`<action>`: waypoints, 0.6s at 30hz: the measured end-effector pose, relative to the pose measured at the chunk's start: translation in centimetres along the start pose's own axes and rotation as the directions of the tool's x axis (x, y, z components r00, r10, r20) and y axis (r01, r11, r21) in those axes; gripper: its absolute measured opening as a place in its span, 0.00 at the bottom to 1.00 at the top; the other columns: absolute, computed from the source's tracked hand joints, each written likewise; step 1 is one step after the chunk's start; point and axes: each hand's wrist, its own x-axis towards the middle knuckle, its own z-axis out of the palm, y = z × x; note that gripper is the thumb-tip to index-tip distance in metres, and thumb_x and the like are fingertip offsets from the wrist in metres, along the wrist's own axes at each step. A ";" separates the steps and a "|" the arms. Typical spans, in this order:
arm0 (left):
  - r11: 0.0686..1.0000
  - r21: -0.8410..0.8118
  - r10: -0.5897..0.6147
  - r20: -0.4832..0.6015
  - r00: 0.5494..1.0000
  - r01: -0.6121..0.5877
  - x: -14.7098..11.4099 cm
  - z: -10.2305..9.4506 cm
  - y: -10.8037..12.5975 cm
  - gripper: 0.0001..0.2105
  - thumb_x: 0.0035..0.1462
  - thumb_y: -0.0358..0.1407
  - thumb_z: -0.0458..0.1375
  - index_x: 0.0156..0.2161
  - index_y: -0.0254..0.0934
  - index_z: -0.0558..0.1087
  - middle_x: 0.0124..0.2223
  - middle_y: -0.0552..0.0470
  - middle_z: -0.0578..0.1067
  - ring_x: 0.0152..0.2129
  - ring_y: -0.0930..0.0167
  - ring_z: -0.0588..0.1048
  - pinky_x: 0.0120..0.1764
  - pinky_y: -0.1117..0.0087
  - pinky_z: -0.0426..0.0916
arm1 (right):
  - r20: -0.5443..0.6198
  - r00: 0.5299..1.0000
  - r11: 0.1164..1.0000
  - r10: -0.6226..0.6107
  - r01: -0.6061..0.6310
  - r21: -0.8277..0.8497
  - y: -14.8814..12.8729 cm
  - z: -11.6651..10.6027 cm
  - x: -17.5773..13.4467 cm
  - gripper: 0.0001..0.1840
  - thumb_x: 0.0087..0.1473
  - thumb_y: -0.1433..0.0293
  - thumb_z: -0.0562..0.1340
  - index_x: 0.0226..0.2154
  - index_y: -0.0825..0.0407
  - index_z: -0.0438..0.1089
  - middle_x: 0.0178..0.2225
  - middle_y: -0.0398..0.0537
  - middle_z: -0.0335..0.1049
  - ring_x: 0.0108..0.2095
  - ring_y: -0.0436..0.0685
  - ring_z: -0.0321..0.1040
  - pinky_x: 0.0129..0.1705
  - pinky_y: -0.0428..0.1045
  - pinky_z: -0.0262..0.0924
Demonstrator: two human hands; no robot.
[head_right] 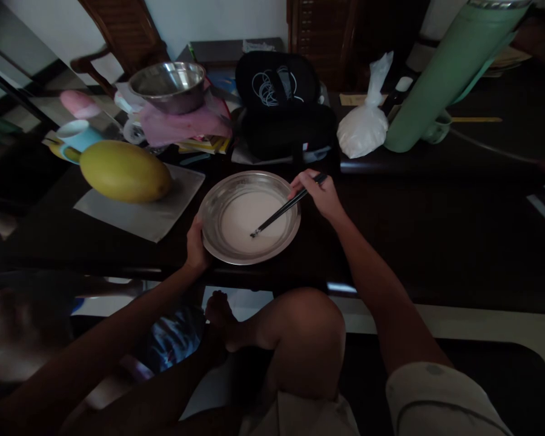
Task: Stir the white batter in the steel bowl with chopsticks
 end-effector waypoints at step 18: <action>1.000 -0.020 -0.024 0.023 0.999 0.024 -0.1 0.0 0.0 0.23 0.63 0.50 0.48 0.51 0.35 0.73 0.54 0.44 0.75 0.53 0.61 0.71 0.59 0.61 0.62 | -0.092 0.989 0.981 -0.119 0.102 -0.165 -0.3 -0.2 0.0 0.25 0.57 0.47 0.57 0.22 0.48 0.69 0.23 0.43 0.70 0.28 0.52 0.69 0.35 0.51 0.66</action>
